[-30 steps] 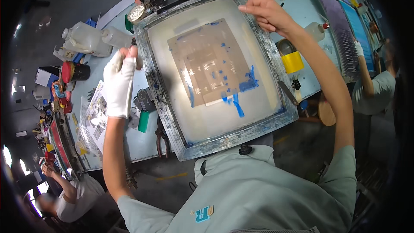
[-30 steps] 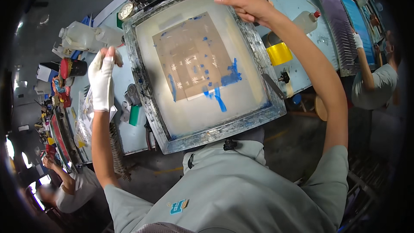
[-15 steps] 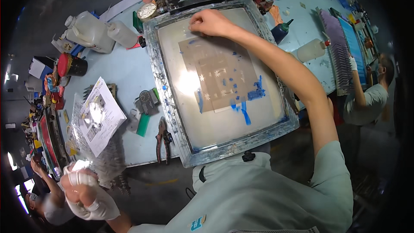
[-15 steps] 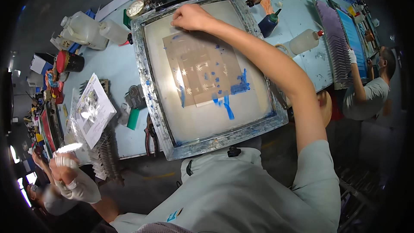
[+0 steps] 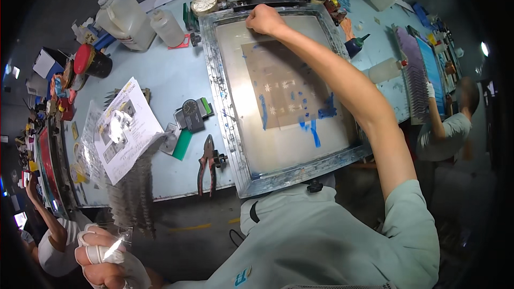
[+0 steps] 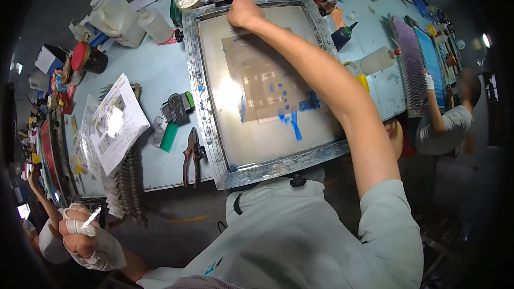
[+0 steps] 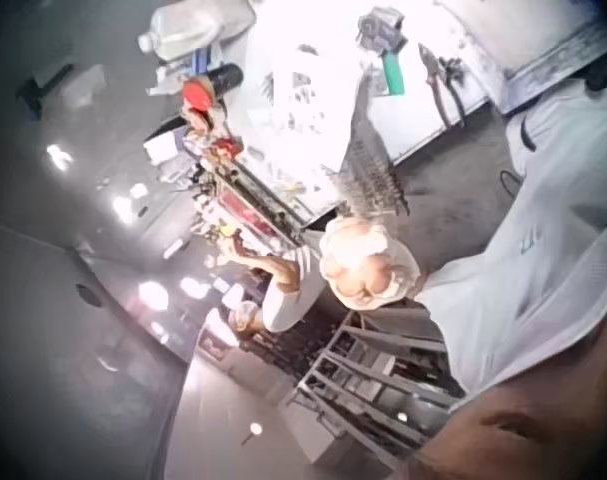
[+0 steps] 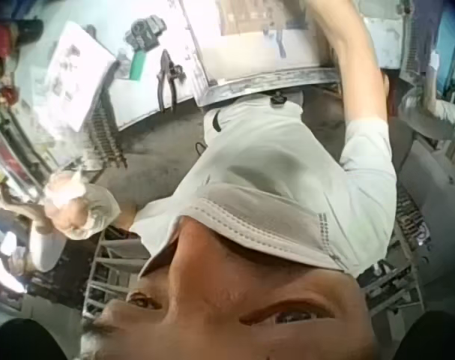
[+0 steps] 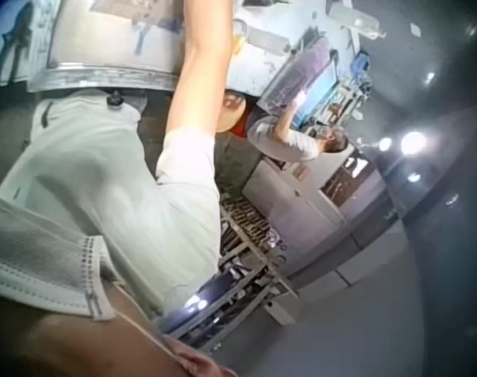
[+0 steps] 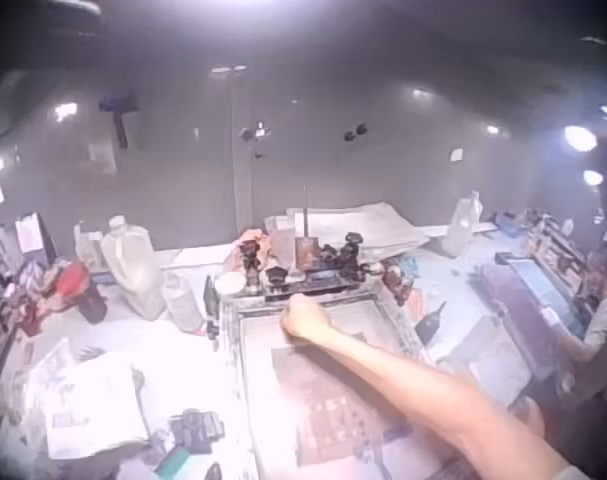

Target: The person uses a yellow squeegee to spread blue ink across a screen printing frame. They repeatedly pull the squeegee across the mesh to coat the stencil area with ink, occasionally lifting the tool to reposition it.

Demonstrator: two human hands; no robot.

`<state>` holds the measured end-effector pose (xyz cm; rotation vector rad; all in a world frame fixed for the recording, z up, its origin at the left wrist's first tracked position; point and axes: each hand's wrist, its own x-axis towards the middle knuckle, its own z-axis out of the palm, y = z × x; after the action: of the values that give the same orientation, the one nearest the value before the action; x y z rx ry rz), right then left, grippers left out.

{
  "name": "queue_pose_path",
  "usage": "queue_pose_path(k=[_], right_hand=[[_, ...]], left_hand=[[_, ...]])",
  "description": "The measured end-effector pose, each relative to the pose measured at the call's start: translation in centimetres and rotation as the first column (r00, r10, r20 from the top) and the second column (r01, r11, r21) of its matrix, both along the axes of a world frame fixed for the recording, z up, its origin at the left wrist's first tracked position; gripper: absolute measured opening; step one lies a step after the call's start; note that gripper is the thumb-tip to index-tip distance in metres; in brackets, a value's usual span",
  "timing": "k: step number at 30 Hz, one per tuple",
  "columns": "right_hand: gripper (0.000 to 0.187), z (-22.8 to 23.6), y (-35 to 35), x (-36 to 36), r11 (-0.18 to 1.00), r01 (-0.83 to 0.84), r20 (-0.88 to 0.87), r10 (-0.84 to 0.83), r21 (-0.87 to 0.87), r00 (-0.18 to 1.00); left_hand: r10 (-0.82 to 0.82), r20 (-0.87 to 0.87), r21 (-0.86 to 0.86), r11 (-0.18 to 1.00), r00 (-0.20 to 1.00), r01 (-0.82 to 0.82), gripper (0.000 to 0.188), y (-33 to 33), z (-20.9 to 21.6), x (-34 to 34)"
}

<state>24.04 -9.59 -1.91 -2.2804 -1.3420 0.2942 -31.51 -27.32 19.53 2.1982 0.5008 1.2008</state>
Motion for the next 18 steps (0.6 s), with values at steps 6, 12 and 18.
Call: queue_pose_path(k=[6, 12, 18], right_hand=[[0.021, 0.5, 0.3, -0.1, 0.996, 0.019, -0.086, -0.026, -0.088, 0.996], [0.017, 0.9, 0.0, -0.1, 0.994, 0.019, -0.155, -0.035, -0.103, 0.987], [0.020, 0.8, -0.9, -0.6, 1.000, -0.012, -0.024, 0.011, -0.025, 1.000]], left_hand=[[0.069, 0.040, 0.015, 0.997, 0.997, -0.069, 0.035, -0.8, -0.4, -0.4], [0.158, 0.120, 0.006, 0.987, 0.980, -0.160, 0.038, -1.3, -2.0, -2.1], [-0.046, 0.006, -0.058, 0.997, 0.999, 0.046, 0.041, -0.9, -1.2, -2.3]])
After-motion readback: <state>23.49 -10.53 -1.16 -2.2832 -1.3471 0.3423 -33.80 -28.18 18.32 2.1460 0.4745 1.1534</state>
